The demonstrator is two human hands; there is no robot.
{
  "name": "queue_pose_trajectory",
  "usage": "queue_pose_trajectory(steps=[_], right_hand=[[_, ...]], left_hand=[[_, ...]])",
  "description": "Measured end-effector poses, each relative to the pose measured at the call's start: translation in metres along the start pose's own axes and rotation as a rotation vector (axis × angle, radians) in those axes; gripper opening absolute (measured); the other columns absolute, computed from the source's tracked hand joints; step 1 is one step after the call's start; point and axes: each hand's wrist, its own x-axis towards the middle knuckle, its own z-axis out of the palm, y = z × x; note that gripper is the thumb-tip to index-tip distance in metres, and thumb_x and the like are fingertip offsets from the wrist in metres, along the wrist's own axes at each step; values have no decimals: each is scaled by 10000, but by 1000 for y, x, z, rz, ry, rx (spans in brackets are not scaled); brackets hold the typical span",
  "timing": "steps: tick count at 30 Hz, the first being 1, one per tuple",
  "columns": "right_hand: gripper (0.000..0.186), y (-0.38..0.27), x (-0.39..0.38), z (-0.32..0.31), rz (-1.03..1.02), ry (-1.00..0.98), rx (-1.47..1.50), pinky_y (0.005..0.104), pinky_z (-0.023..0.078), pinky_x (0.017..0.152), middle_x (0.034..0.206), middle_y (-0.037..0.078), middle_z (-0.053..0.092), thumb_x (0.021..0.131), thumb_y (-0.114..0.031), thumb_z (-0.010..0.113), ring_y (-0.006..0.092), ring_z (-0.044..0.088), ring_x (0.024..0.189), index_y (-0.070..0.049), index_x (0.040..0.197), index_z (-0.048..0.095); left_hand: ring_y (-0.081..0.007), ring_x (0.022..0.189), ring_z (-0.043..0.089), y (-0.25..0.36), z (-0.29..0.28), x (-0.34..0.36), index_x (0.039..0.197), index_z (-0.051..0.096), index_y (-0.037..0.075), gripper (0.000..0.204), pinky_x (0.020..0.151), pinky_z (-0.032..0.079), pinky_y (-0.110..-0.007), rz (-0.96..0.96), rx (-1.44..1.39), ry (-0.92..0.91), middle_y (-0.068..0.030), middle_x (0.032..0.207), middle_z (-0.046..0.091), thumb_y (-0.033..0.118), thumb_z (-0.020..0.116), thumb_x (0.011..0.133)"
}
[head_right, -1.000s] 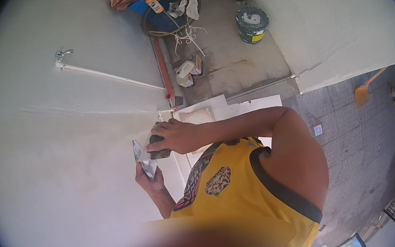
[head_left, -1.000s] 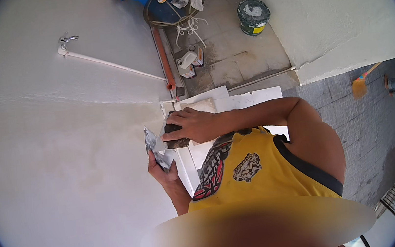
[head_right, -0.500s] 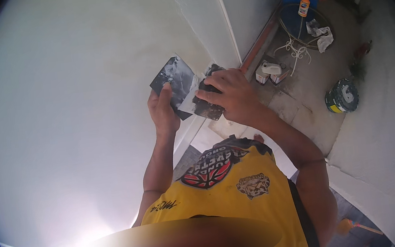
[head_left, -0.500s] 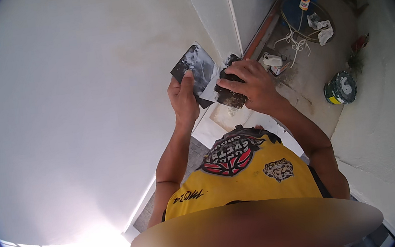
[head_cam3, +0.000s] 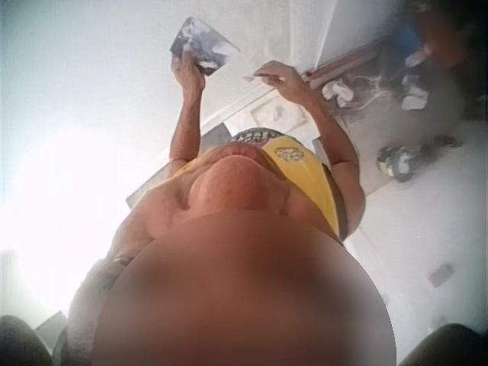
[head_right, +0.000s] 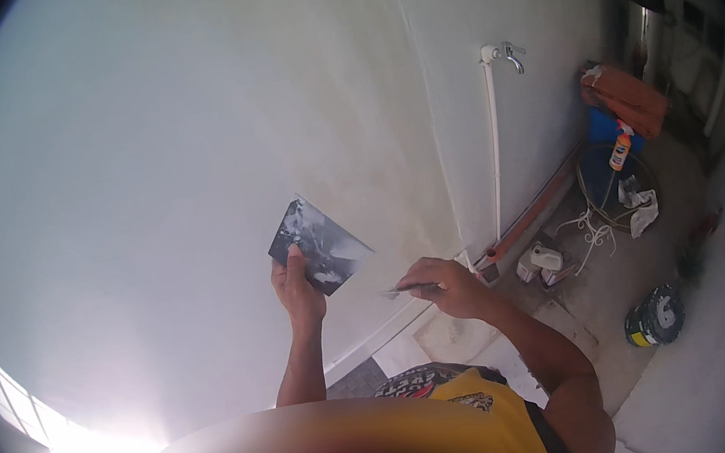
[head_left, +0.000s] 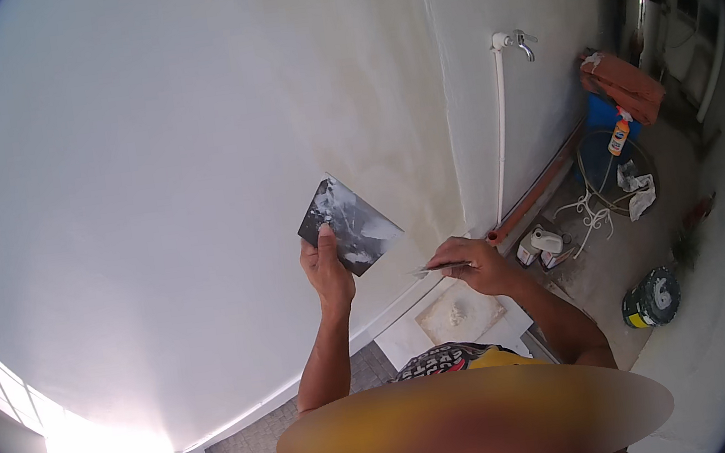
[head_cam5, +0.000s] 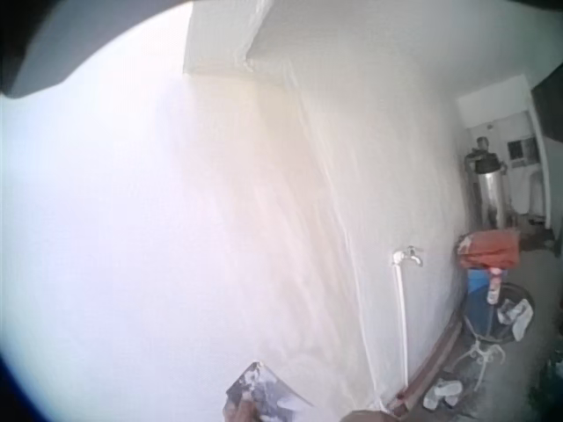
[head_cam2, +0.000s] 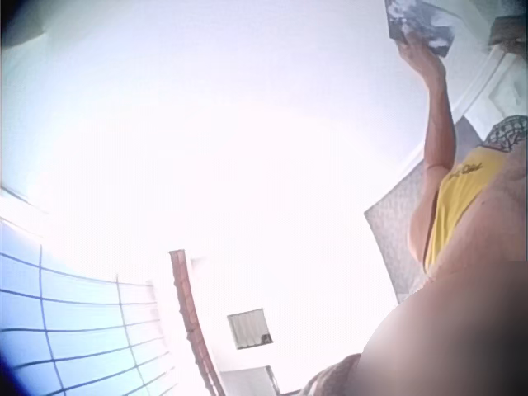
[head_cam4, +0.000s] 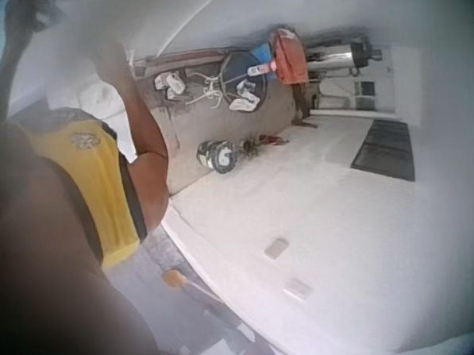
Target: The person uses a putty knife to scoop plaster from a container and applies it to a wall, smoothing it with a trowel. They repeatedly transfer plaster between tools and spread it across the wall surface.
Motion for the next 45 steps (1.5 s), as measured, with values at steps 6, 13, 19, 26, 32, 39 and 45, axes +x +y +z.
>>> queue_pose_trajectory(steps=[6, 13, 19, 26, 32, 39, 45], right_hand=[[369, -11, 6, 5, 403, 127, 1502, 514, 641, 616, 1052, 65, 692, 909, -107, 739, 266, 729, 866, -130, 1253, 609], [279, -44, 81, -120, -5, 501, 661, 379, 592, 598, 966, 84, 701, 933, -158, 694, 182, 710, 806, -10, 1164, 645], [307, -122, 222, -245, 102, 930, -389, 455, 571, 757, 933, 168, 742, 941, -209, 592, 357, 738, 879, -18, 1163, 684], [417, -179, 293, -228, -145, 986, -806, 527, 547, 954, 1227, 182, 680, 914, -135, 553, 399, 688, 1086, -63, 1321, 607], [396, -162, 300, -230, -29, 1182, -584, 528, 555, 913, 1200, 176, 702, 920, -118, 544, 401, 690, 1092, -87, 1299, 653], [435, -162, 307, -260, -75, 1070, -693, 520, 533, 952, 1222, 177, 708, 923, -145, 533, 386, 680, 1126, -92, 1344, 625], [342, -173, 320, -229, -144, 1103, -845, 530, 560, 880, 1211, 148, 654, 931, -136, 550, 383, 661, 1073, -49, 1252, 633]], left_hand=[[-178, 1032, 689, 3, 1, -22, 1334, 572, -14, 339, 919, 565, -352, -319, -133, -69, -79, 1185, 696, 179, 551, 1057], [-162, 1004, 666, 123, -57, 33, 1319, 572, -49, 410, 885, 526, -307, 151, 14, -152, -97, 1145, 692, 270, 453, 1091], [-209, 1007, 677, 299, -52, 132, 1247, 595, -57, 437, 849, 568, -344, 767, 206, -48, -126, 1145, 666, 326, 446, 1098], [-214, 1001, 671, 389, -28, 188, 1213, 611, -57, 420, 854, 577, -363, 1018, 230, 14, -127, 1126, 665, 329, 498, 1091], [-107, 864, 580, 379, -28, 229, 1067, 675, -2, 351, 786, 487, -272, 1019, 257, 22, -19, 966, 662, 333, 571, 1075], [-126, 898, 580, 357, -38, 244, 1033, 652, -6, 359, 795, 488, -286, 1047, 219, 56, -31, 977, 646, 337, 557, 1082], [-187, 944, 647, 360, -66, 259, 1112, 653, -36, 380, 821, 537, -338, 1026, 332, 41, -97, 1056, 676, 330, 557, 1079]])
